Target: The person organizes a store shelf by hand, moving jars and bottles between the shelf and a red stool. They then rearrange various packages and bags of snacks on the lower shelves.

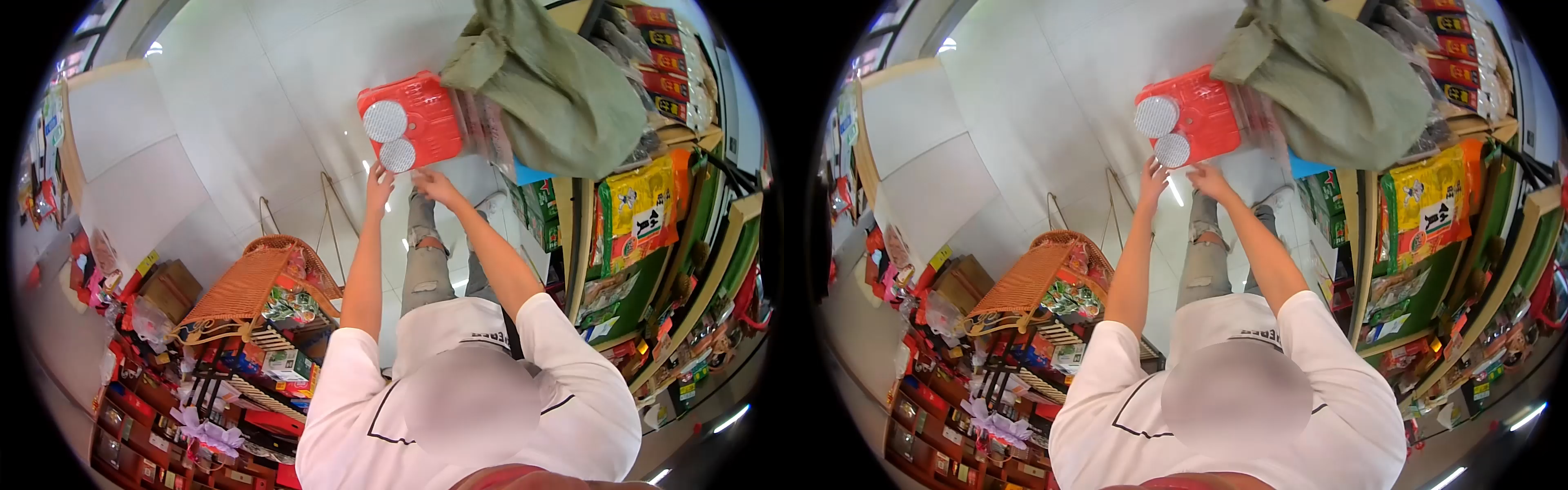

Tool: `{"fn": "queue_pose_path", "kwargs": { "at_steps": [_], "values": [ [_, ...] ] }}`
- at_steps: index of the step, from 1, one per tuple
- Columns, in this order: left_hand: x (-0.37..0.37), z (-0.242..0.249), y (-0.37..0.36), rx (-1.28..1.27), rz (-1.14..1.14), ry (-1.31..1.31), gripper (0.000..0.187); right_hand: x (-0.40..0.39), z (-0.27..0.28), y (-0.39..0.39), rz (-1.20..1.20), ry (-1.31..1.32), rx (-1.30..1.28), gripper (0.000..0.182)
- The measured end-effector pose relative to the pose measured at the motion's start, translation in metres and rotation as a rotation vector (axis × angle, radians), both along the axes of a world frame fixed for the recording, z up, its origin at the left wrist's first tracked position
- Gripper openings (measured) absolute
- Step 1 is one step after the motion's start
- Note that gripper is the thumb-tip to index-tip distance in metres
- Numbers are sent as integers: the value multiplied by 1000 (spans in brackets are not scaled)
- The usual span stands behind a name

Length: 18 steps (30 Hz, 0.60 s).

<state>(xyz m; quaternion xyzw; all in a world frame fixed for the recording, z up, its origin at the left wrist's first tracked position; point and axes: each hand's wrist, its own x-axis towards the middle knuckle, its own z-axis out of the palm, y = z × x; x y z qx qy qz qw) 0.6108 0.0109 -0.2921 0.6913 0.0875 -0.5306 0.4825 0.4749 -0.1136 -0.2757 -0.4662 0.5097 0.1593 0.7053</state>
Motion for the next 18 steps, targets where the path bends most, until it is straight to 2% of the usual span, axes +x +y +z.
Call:
{"fn": "queue_pose_path", "kwargs": {
  "at_steps": [1, 3, 4, 5, 6, 7, 8, 9, 10, 11, 12, 15, 17, 18],
  "values": [
    [0, 5, 7, 9, -21, 20, 61, -17, -5, 5, 57, -31, -74, 49],
    [0, -3, 26, 103, -255, -6, 55, -49, -6, 10, 154, -86, -244, 44],
    [1, -26, 45, 136, -447, -99, 53, -60, 14, 4, 221, -99, -303, 45],
    [-4, -83, 79, 49, -620, -451, 45, -77, 40, -4, 273, -98, -383, 47],
    [-11, -68, 80, -95, -738, -778, 44, -103, 38, 5, 96, -185, -480, 45],
    [-12, -35, 73, -75, -803, -632, 46, -128, 39, 8, 80, -160, -463, 42],
    [-7, -50, 75, 114, -860, -223, 50, -154, 42, 12, -6, -150, -487, 40],
    [-10, -26, 60, 171, -1182, -235, 49, -179, 60, 4, 40, -40, -453, 33],
    [-12, -4, 48, 182, -1507, -260, 48, -204, 70, 8, 41, 54, -514, 42],
    [-28, 11, 31, 270, -1313, -42, 45, -234, 72, 9, -112, 3, -589, 52],
    [-42, 22, 18, 369, -1097, 136, 44, -261, 99, 3, -181, 40, -498, 52],
    [-117, 82, -65, 406, -1469, 86, 45, -343, 149, -8, -642, -96, -393, 48],
    [-182, 109, -127, 229, -1608, 108, 39, -397, 179, -20, -974, -227, -443, 44],
    [-222, 118, -153, 8, -1614, 50, 33, -428, 209, -26, -1015, -225, -513, 43]
  ]
}}
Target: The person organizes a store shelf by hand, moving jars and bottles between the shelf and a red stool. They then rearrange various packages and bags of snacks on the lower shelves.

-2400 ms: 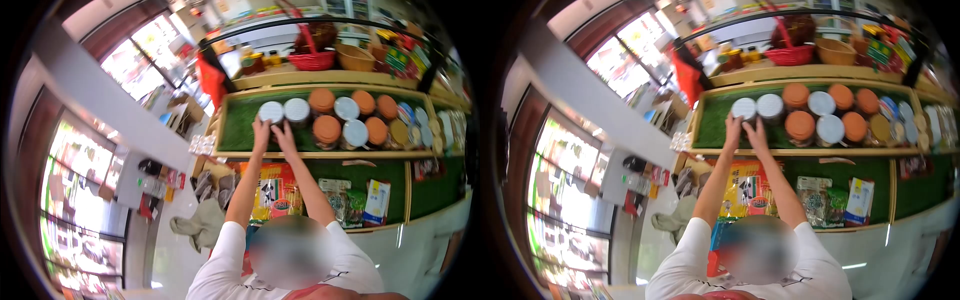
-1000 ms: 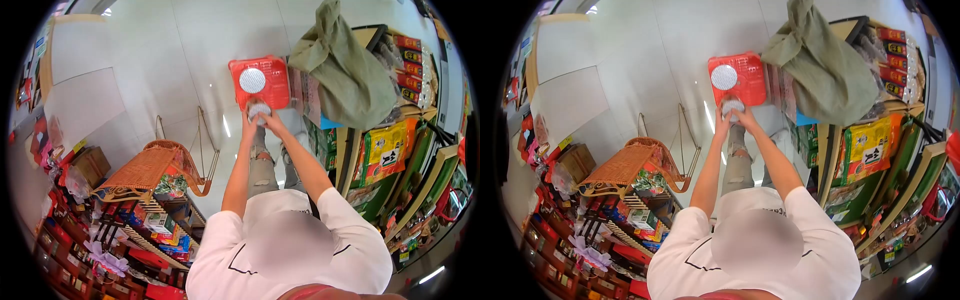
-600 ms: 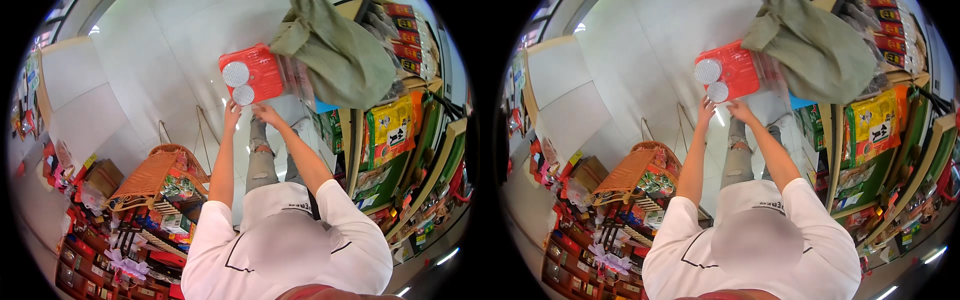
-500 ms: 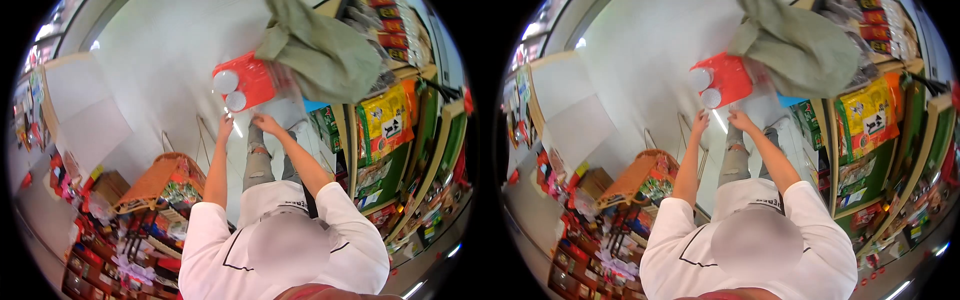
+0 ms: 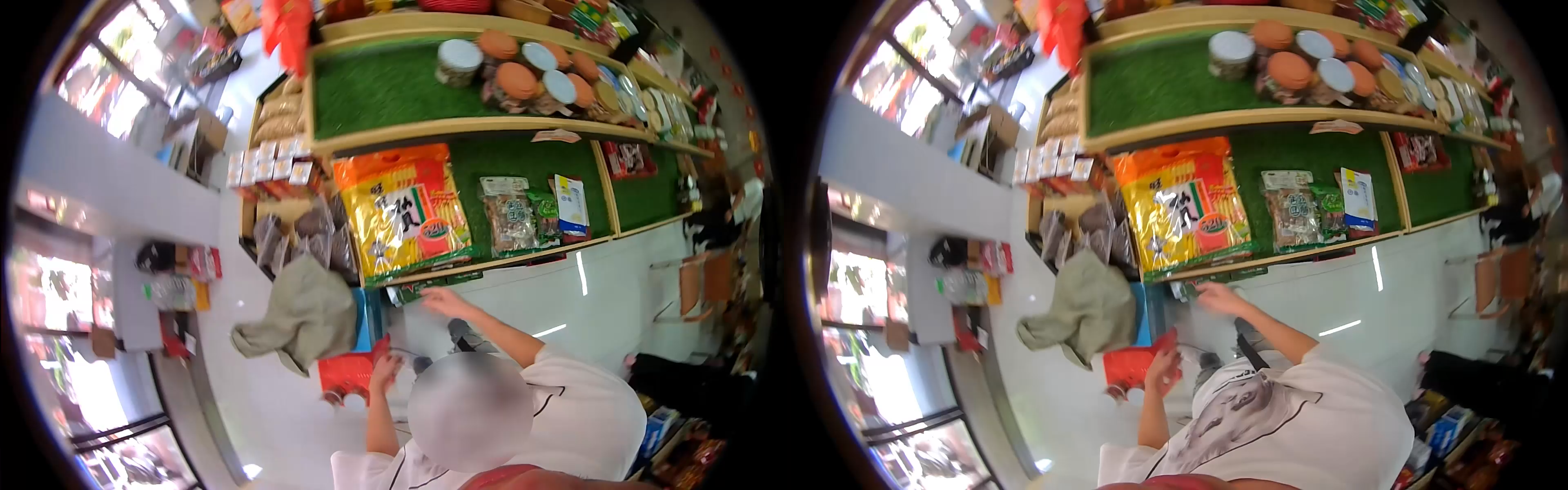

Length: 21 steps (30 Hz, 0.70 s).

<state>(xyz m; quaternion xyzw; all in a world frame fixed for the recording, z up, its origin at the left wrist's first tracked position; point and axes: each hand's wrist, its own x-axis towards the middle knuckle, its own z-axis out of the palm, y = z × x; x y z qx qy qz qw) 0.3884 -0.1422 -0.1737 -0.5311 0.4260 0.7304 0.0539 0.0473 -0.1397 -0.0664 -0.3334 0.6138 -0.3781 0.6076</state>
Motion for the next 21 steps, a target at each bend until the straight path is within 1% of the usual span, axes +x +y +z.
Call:
{"fn": "queue_pose_path", "kwargs": {
  "at_steps": [1, 2, 3, 4, 5, 6, 7, 8, 9, 10, 11, 12, 13, 14, 15, 16, 17, 18, 19, 21],
  "values": [
    [-56, 46, -34, -333, -57, 144, 35, -30, 41, -15, -53, 19, -48, 43],
    [-117, 105, -72, -400, -139, 123, 32, -63, 67, -28, -186, -80, -171, 42],
    [-177, 169, -98, -536, -90, 167, 29, -88, 90, -39, -312, -166, -288, 41],
    [-227, 212, -125, -671, -108, 275, 26, -114, 124, -55, -378, -164, -399, 39],
    [-274, 252, -147, -850, -84, 315, 24, -136, 160, -72, -442, -162, -507, 38],
    [-313, 264, -175, -964, -40, 441, 23, -158, 195, -86, -460, -217, -616, 40],
    [-357, 310, -193, -1045, 15, 500, 24, -180, 221, -104, -470, -269, -730, 42],
    [-397, 342, -213, -1160, 46, 555, 25, -200, 237, -125, -500, -245, -780, 44],
    [-433, 367, -235, -1278, 80, 618, 25, -216, 252, -146, -527, -216, -834, 46],
    [-465, 388, -258, -1408, 69, 600, 29, -230, 262, -168, -593, -174, -863, 49],
    [-493, 407, -275, -1536, 59, 580, 35, -246, 259, -195, -644, -8, -860, 58],
    [-518, 410, -294, -1447, 129, 573, 40, -254, 271, -210, -666, 83, -786, 65],
    [-541, 401, -316, -1355, 194, 567, 45, -263, 282, -220, -689, 171, -709, 72],
    [-561, 401, -329, -1262, 255, 561, 51, -272, 265, -239, -693, 326, -709, 79],
    [-572, 412, -327, -1125, 261, 504, 63, -280, 248, -259, -704, 483, -702, 86],
    [-583, 397, -340, -1057, 262, 557, 64, -284, 248, -261, -682, 542, -672, 85],
    [-594, 371, -361, -985, 261, 610, 66, -289, 247, -262, -661, 604, -640, 84],
    [-600, 355, -375, -843, 251, 656, 67, -293, 255, -258, -659, 586, -666, 83],
    [-601, 355, -374, -865, 276, 594, 70, -299, 249, -261, -649, 565, -721, 89],
    [-601, 364, -363, -864, 386, 531, 65, -304, 254, -259, -669, 478, -707, 100]
  ]
}}
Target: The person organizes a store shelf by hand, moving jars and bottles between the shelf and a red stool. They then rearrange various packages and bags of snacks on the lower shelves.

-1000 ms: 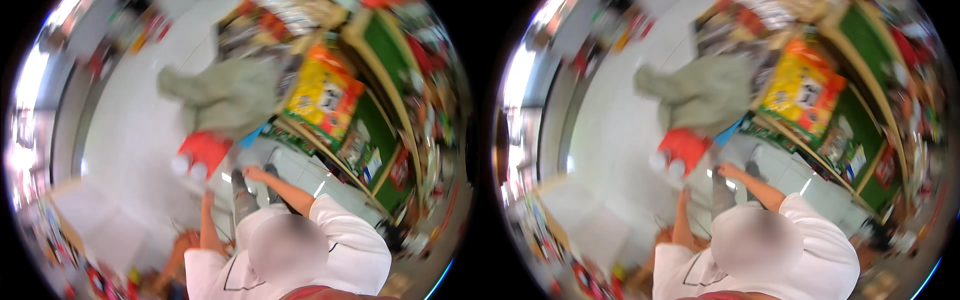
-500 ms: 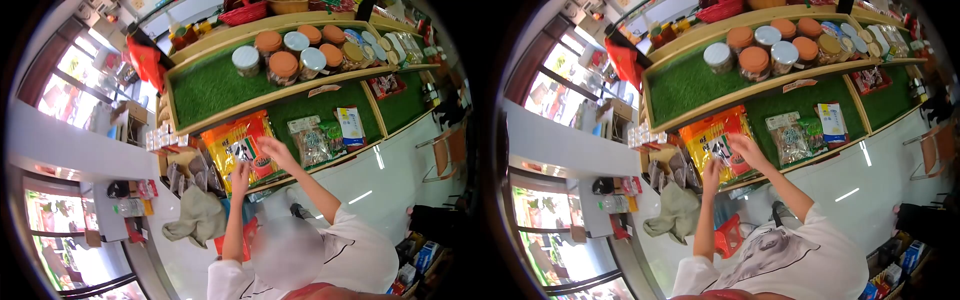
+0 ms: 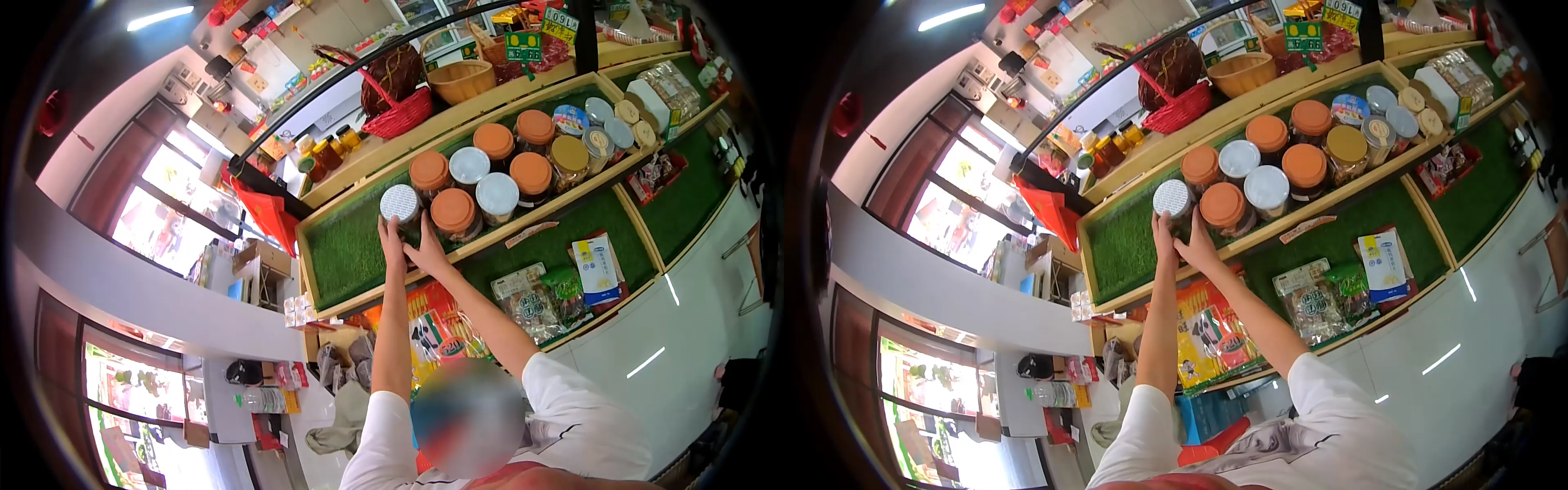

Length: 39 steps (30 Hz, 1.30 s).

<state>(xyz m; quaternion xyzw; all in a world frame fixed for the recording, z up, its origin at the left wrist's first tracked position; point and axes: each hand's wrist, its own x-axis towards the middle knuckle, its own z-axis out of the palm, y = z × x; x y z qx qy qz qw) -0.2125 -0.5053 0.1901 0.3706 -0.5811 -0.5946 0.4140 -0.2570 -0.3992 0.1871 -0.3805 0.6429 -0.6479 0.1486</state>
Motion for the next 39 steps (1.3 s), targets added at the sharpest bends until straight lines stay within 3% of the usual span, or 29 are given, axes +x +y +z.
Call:
{"fn": "queue_pose_path", "kwargs": {
  "at_steps": [3, 4, 6, 9, 10, 11, 12, 14, 15, 16, 18, 20, 22, 24, 27, 32, 35, 38, 39],
  "values": [
    [5, 9, -4, -34, -89, -88, 58, -3, -3, -6, -23, 71, -1, 107],
    [9, 15, 5, -89, -112, -15, 45, -1, -8, -10, -77, 83, -58, 105],
    [17, -13, -13, -163, -73, 54, 36, 5, -13, -9, -104, 144, -67, 99],
    [40, 20, 21, -19, 0, 255, 44, 34, -6, 3, 41, -83, -338, 86],
    [49, 26, 32, -85, 0, 320, 46, 47, 9, 21, 113, -141, -374, 83],
    [66, 42, 46, -43, 19, 286, 45, 59, 13, 30, 169, -154, -359, 82],
    [82, 43, 46, -29, 21, 303, 46, 77, 20, 39, 225, -270, -510, 79],
    [125, 37, 49, 29, -235, 492, 67, 104, 19, 59, 222, -98, -407, 67],
    [151, 35, 55, 152, -328, 510, 79, 118, 37, 88, 313, -193, -296, 64],
    [181, 21, 55, 76, -236, 437, 86, 135, 37, 100, 274, -108, -341, 68],
    [234, 17, 104, 27, -148, 457, 90, 174, 21, 115, 251, -181, -328, 83],
    [296, -15, 144, 109, -51, 397, 89, 217, 1, 136, 442, -394, -213, 86],
    [353, -46, 189, 184, -103, 334, 87, 257, -40, 152, 500, -161, -139, 89],
    [408, -78, 232, 263, -227, 364, 72, 303, -40, 209, 598, -554, 276, 90],
    [479, -104, 281, 362, -291, 335, 70, 390, -101, 240, 635, -617, 487, 89],
    [578, -132, 318, 497, -161, 268, 66, 518, -123, 290, 907, -418, 870, 90],
    [642, -145, 344, 563, -31, 252, 64, 588, -173, 298, 1155, -59, 882, 87],
    [723, -166, 410, 665, 259, 266, 62, 628, -174, 305, 1428, 89, 995, 91],
    [746, -175, 446, 716, 398, 276, 61, 634, -172, 316, 1434, 9, 1041, 88]
  ]
}}
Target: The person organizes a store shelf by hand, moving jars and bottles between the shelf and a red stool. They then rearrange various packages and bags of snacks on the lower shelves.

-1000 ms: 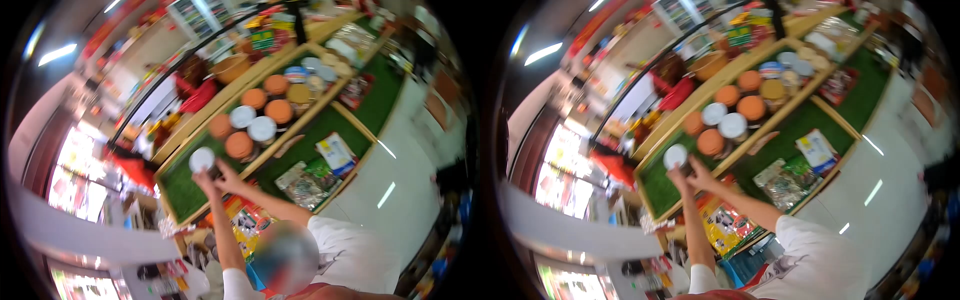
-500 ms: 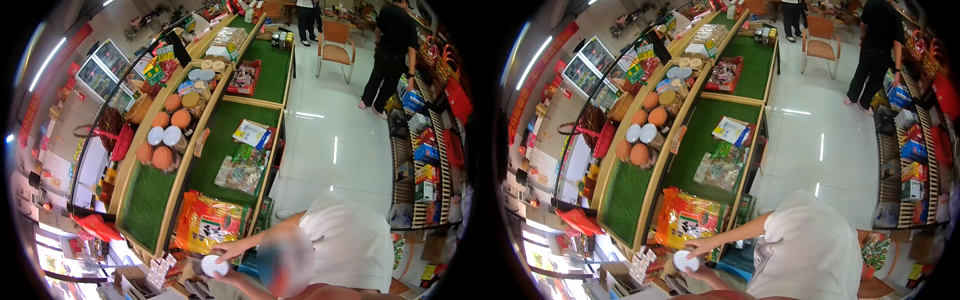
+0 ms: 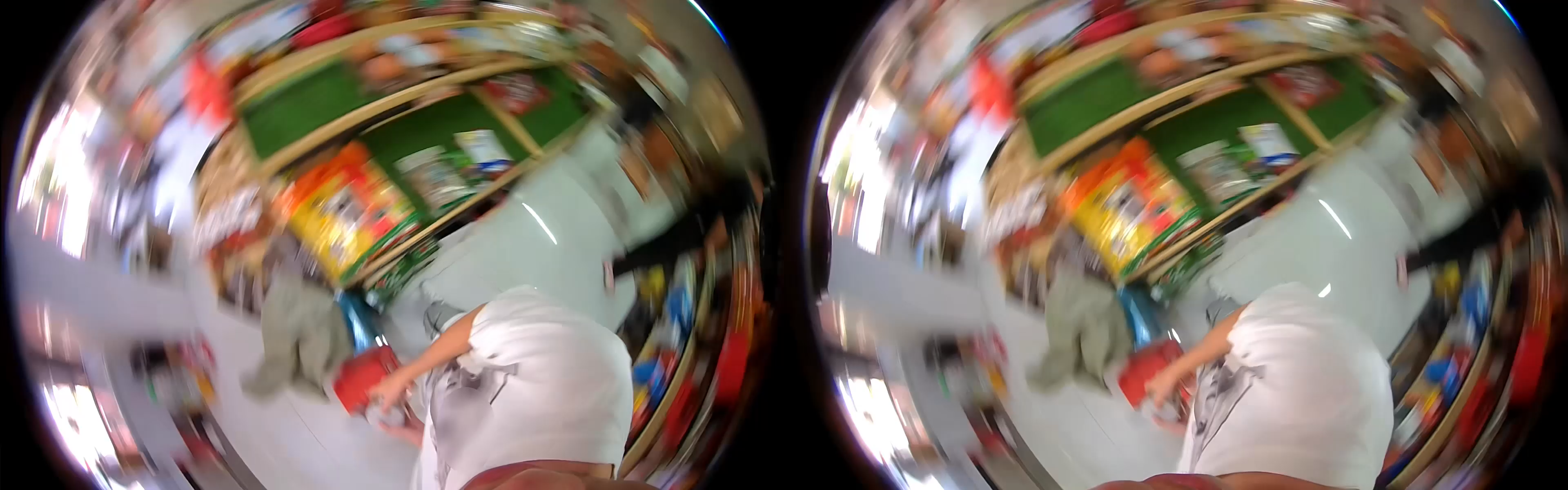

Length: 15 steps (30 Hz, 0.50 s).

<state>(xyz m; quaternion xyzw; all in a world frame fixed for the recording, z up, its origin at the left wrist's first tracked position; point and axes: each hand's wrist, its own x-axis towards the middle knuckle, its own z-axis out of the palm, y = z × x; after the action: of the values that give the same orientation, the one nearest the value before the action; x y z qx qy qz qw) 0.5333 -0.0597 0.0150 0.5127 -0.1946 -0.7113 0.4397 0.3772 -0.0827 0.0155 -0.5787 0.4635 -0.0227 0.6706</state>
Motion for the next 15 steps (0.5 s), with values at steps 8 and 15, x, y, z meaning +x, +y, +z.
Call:
{"fn": "queue_pose_path", "kwargs": {
  "at_steps": [8, 15],
  "values": [
    [23, -128, 141, 262, 530, 51, 68, 58, -109, 47, -261, -92, 271, 69],
    [-6, -159, 111, 362, 491, 73, 65, 41, -141, 16, -165, 51, 283, 80]
  ]
}}
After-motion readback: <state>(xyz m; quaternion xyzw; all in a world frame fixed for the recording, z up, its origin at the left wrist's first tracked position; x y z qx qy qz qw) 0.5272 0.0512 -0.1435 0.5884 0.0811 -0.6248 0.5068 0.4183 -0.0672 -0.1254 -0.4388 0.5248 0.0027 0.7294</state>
